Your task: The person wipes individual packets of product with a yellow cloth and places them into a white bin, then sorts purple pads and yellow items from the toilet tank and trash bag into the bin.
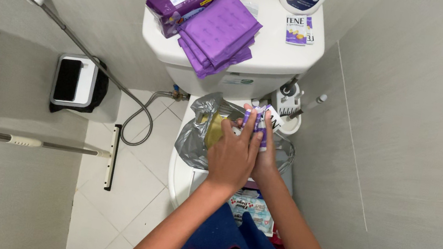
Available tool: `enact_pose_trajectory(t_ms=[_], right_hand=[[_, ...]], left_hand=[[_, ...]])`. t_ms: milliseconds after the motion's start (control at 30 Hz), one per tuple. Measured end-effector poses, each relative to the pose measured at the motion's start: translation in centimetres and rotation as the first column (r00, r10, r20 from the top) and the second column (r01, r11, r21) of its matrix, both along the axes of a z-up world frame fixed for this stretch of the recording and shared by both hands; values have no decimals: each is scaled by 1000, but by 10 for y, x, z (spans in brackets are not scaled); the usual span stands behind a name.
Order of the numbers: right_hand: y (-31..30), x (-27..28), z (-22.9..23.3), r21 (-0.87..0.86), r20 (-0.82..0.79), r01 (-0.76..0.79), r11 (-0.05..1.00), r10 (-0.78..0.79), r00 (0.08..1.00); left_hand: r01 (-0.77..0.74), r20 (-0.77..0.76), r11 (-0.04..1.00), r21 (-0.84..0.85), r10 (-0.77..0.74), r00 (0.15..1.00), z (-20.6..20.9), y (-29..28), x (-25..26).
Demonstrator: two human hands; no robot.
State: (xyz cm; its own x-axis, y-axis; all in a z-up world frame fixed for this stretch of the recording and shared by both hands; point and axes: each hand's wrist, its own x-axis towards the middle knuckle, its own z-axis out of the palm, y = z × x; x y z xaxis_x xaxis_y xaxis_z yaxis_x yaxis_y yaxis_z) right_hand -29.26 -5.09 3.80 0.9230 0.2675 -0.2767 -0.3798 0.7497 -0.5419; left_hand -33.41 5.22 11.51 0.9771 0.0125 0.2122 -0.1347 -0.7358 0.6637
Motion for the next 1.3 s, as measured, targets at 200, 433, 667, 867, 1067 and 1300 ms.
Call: enact_pose_trajectory(t_ms=[200, 433, 667, 867, 1067, 1300], right_hand=[[-22, 4, 19, -210, 9, -77, 975, 81, 997], [-26, -4, 4, -76, -64, -16, 997, 11, 998], [-31, -6, 17, 101, -31, -112, 989, 116, 993], [-39, -3, 21, 23, -15, -325, 945, 326, 945], [-63, -11, -3, -97, -264, -578, 811, 539, 800], [-80, -24, 7, -213, -117, -669, 712, 661, 741]], left_hand=[[154, 66, 977, 147, -165, 984, -4, 20, 7], [156, 186, 982, 107, -174, 967, -15, 24, 8], [228, 324, 960, 161, -269, 907, -2, 56, 5], [359, 543, 873, 331, -487, 684, 0, 83, 4], [438, 352, 555, 707, -814, 462, 12, 98, 16], [449, 309, 494, 745, -851, 425, 25, 98, 25]])
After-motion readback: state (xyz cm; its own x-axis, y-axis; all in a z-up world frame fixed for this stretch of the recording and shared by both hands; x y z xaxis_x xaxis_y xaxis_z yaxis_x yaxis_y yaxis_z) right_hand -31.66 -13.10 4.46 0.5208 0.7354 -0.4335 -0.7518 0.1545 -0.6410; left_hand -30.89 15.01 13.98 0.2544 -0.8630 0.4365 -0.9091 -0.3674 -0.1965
